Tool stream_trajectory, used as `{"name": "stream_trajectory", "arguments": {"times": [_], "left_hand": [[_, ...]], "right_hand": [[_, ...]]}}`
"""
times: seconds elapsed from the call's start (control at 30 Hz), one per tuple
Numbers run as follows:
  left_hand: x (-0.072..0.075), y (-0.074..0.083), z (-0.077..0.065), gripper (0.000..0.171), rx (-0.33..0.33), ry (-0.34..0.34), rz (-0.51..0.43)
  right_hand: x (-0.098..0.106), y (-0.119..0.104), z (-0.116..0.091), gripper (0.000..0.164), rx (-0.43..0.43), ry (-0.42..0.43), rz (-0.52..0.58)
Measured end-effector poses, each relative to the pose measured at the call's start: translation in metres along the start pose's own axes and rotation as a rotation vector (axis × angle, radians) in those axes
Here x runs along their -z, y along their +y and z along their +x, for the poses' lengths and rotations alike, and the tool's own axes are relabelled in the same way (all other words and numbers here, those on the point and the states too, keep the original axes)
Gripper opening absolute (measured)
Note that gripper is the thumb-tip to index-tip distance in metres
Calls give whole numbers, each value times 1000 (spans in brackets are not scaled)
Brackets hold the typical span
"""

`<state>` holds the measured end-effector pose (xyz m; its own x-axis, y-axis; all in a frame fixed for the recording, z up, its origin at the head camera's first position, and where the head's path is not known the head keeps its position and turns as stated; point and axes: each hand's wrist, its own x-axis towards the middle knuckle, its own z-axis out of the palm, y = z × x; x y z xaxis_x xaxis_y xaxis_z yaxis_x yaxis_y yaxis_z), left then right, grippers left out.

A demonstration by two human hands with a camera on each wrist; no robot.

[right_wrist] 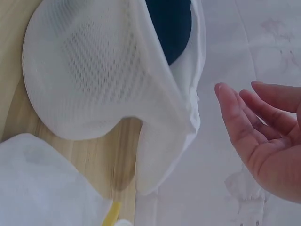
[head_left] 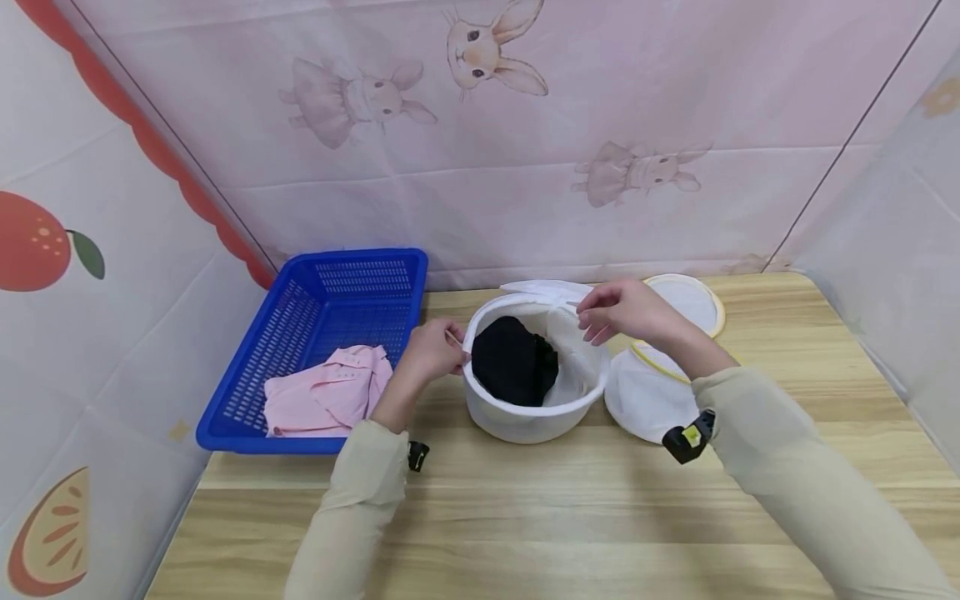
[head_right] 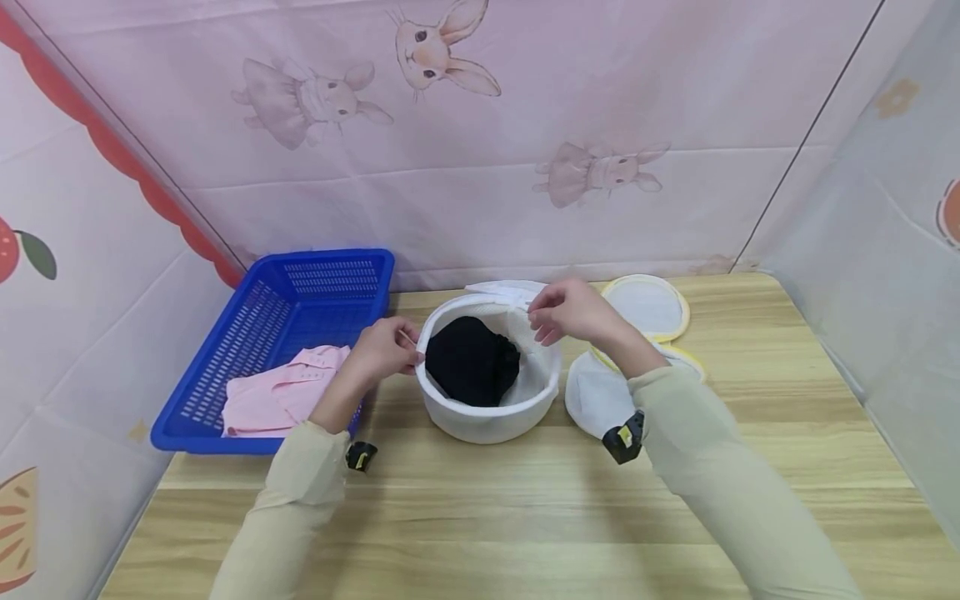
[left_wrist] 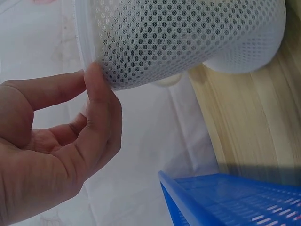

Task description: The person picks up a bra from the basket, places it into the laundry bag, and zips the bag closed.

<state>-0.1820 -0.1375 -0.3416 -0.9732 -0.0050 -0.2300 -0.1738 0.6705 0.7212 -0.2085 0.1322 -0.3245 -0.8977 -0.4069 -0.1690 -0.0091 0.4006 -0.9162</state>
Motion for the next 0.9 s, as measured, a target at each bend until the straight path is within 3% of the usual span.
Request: {"name": "stream_trajectory", "arguments": {"times": [0.2,0.4,0.7,0.9], "left_hand": [[5,-6,7,15,-19,13,30],[7,-14,13,16,-24,24,19],[9,-19,13,17,-25,25,18],[8,-18,11,18,-30,26,17]], "right_hand": [[17,9,-3,21,-41,77,22],[26,24,-2,22,-88,136,113],[25,50,11,23,-132,162,151],[18,63,23,25,-130,175,96]]}}
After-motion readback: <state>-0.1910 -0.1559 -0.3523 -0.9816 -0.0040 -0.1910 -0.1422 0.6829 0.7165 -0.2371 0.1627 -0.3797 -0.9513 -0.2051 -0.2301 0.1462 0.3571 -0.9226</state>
